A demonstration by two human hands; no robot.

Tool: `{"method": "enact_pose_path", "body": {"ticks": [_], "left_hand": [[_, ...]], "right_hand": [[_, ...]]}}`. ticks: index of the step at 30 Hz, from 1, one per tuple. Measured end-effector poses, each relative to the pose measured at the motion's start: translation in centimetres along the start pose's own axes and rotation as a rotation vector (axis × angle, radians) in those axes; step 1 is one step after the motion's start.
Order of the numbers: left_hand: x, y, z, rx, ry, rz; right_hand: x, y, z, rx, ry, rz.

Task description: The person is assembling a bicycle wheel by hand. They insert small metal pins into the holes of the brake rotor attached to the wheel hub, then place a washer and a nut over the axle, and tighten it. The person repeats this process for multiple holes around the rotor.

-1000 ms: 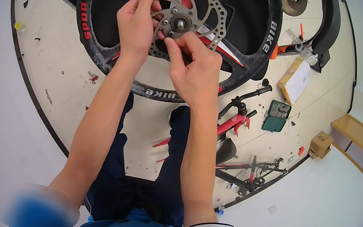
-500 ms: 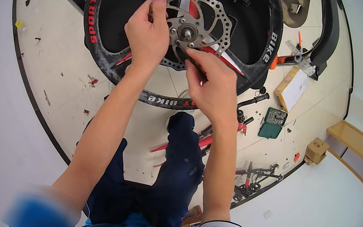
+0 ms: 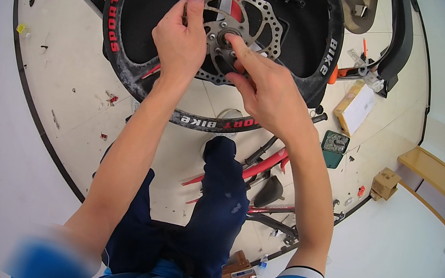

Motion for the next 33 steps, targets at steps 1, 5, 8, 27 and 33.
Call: {"method": "enact_pose_path", "body": {"ticks": [1, 5, 8, 27, 33], "left_hand": [[-0.1, 0.0, 0.0, -0.009, -0.003, -0.005], [-0.4, -0.1, 0.0, -0.028, -0.002, -0.026], [-0.3, 0.2, 0.0, -0.038, -0.014, -0.003], [-0.4, 0.1, 0.3, -0.033, 0.025, -0.11], [-0.7, 0.0, 0.0, -0.044, 0.035, -0.157]], "right_hand": [[0.2, -0.1, 0.0, -0.031, -0.016, 0.023], [0.4, -0.6, -0.3, -0.129, -0.079, 0.106], [0.9, -1.6, -1.6, -0.062, 0.074, -0.098], [-0.1, 4.1, 2.6, 0.537, -0.353, 0.413], [-2.0, 3.4, 7.5, 0.566, -0.845, 0.663]]}}
Point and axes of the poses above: each hand's wrist, its own y-axis away from the middle knuckle, its own z-axis out of the palm, x = y × z, the point moved 6 cm from there along -y, towards the middle knuckle, and after that the axes turned 12 degrees about y, right-handed, at the moved point
